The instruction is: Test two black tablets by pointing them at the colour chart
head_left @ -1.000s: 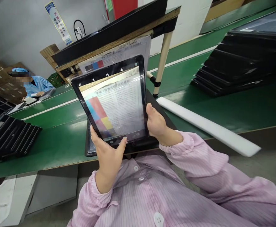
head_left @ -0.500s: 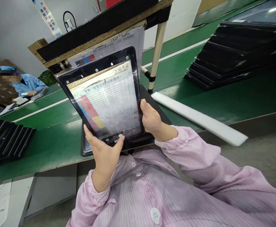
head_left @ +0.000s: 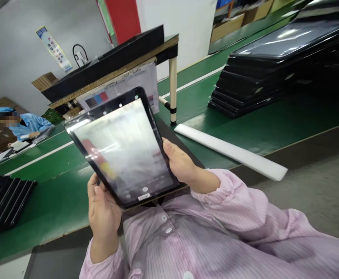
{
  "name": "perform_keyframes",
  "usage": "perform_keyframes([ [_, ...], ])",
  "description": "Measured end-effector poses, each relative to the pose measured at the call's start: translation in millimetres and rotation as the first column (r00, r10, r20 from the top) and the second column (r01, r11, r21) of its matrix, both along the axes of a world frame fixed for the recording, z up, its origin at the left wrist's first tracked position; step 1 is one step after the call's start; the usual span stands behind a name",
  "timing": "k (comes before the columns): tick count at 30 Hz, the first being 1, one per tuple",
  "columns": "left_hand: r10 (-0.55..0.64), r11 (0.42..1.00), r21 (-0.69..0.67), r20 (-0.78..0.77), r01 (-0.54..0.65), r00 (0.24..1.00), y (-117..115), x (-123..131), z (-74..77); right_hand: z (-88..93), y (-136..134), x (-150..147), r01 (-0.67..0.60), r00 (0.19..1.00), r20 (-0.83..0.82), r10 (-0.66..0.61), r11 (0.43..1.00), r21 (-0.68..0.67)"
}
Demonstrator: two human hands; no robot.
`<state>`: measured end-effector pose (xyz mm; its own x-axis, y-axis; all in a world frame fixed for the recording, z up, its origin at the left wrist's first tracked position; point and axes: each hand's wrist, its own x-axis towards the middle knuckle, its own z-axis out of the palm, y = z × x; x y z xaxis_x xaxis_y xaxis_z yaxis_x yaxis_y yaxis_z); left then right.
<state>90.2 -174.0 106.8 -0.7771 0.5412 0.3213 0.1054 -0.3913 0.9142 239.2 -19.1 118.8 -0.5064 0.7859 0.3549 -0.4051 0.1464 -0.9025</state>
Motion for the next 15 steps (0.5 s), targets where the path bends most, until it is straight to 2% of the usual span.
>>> perform_keyframes([
  [3, -0.031, 0.999, -0.021, 0.154, 0.035, 0.987, 1, -3, 3.7, 19.2, -1, 12, -0.056, 0.996, -0.058, 0.074, 0.961, 0.27],
  [6, -0.045, 0.996, -0.071, 0.213, 0.061, 0.976, 3, 4, 1.1, 36.0, 7, 24, -0.001, 1.0, -0.023, 0.011, 0.906, 0.424],
  [11, -0.019, 0.987, -0.146, 0.291, 0.064, 0.957, 10, 22, -0.6, 42.9, 26, 43, 0.076, 0.985, 0.101, -0.14, 0.878, 0.472],
  [13, -0.016, 0.983, -0.169, 0.325, 0.075, 0.946, 15, 32, 5.7, 39.7, 34, 48, 0.101, 0.972, 0.147, -0.183, 0.892, 0.44],
  [15, -0.064, 0.973, -0.185, 0.37, 0.141, 0.927, 22, 43, 16.1, 34.7, 45, 49, 0.099, 0.98, 0.128, -0.151, 0.936, 0.339],
])
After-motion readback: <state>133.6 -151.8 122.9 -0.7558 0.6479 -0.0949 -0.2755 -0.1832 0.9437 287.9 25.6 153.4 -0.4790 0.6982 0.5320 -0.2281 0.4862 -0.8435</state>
